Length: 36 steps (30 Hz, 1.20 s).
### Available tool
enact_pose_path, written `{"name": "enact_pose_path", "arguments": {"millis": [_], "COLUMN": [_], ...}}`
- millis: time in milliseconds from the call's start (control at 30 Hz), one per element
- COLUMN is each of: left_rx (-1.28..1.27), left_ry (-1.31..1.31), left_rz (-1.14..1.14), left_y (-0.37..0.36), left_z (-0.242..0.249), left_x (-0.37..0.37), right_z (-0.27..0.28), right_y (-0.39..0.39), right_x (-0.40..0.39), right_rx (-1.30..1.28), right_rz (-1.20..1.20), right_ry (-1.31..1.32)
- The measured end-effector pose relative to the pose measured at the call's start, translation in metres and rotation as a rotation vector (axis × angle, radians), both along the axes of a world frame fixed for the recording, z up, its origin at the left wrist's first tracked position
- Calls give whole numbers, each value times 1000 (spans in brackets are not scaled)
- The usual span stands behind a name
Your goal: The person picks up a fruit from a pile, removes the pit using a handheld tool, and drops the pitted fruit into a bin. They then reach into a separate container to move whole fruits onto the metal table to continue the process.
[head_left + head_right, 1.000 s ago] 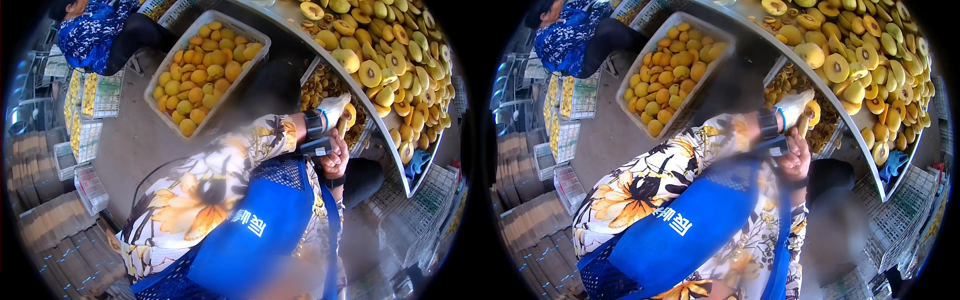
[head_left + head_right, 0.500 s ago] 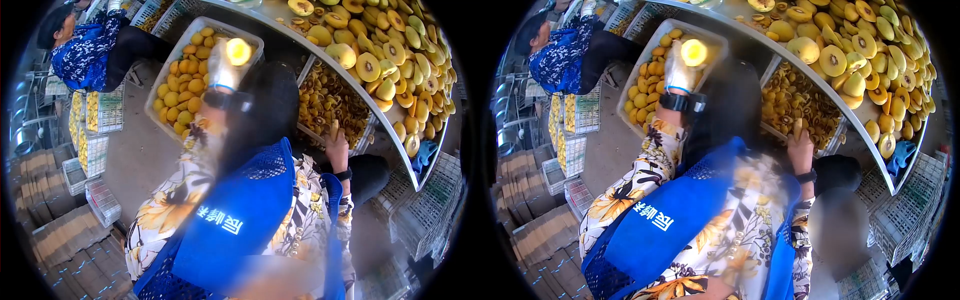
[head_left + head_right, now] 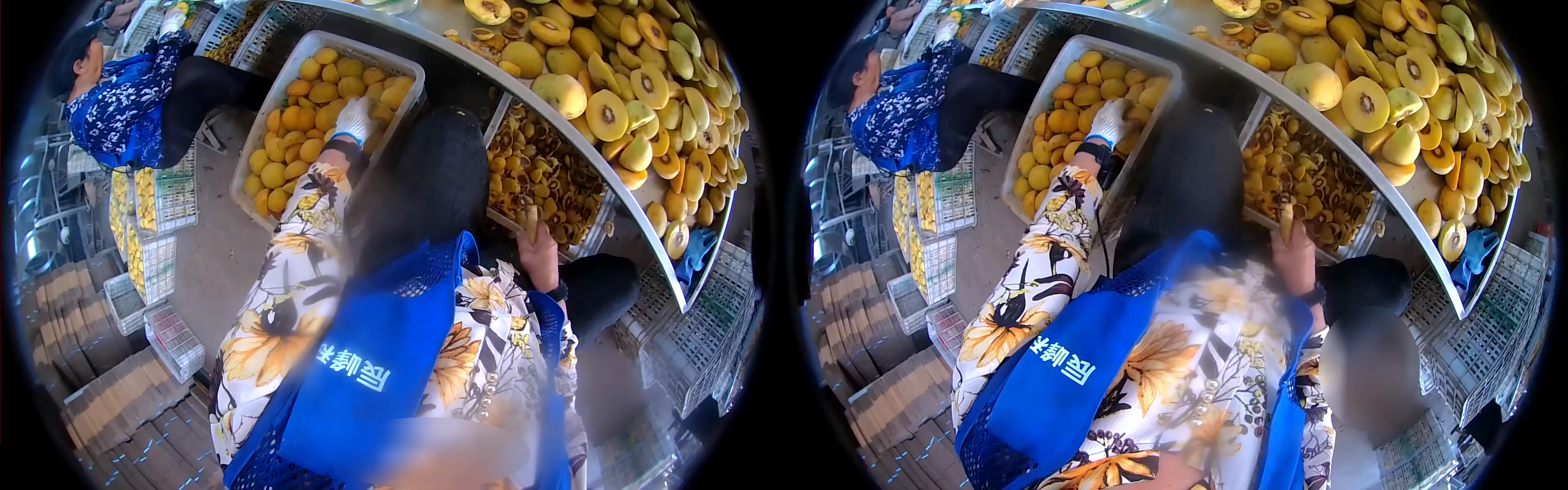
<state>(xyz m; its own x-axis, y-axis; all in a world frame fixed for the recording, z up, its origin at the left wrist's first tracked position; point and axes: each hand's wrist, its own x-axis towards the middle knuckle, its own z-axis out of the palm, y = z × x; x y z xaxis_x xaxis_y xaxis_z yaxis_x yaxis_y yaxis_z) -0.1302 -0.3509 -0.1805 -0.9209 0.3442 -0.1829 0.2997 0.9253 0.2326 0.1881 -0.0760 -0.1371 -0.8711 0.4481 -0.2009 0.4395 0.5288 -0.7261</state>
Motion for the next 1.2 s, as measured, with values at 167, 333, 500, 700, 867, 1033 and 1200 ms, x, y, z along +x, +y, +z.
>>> {"name": "enact_pose_path", "arguments": {"millis": [167,333,500,700,867,1033,1200], "left_rx": [-146,-183,-187,308,425,55,741], "left_ry": [-96,-84,31,459,586,245,-202], "left_rz": [-4,4,48,-93,-537,-611,-302], "left_y": [12,35,28,105,227,296,286], "left_z": [-9,1,-22,127,179,143,167], "left_x": [-19,-14,-11,57,88,78,79], "right_z": [2,9,-2,22,12,20,57], "right_y": [-7,-13,-12,11,10,6,7], "right_x": [-13,-26,-15,7,9,23,28], "right_rx": [-9,-38,-26,-14,-28,-72,-19], "right_rz": [77,60,98,-30,-119,-104,-259], "right_ry": [14,-8,41,28,164,238,409]}}
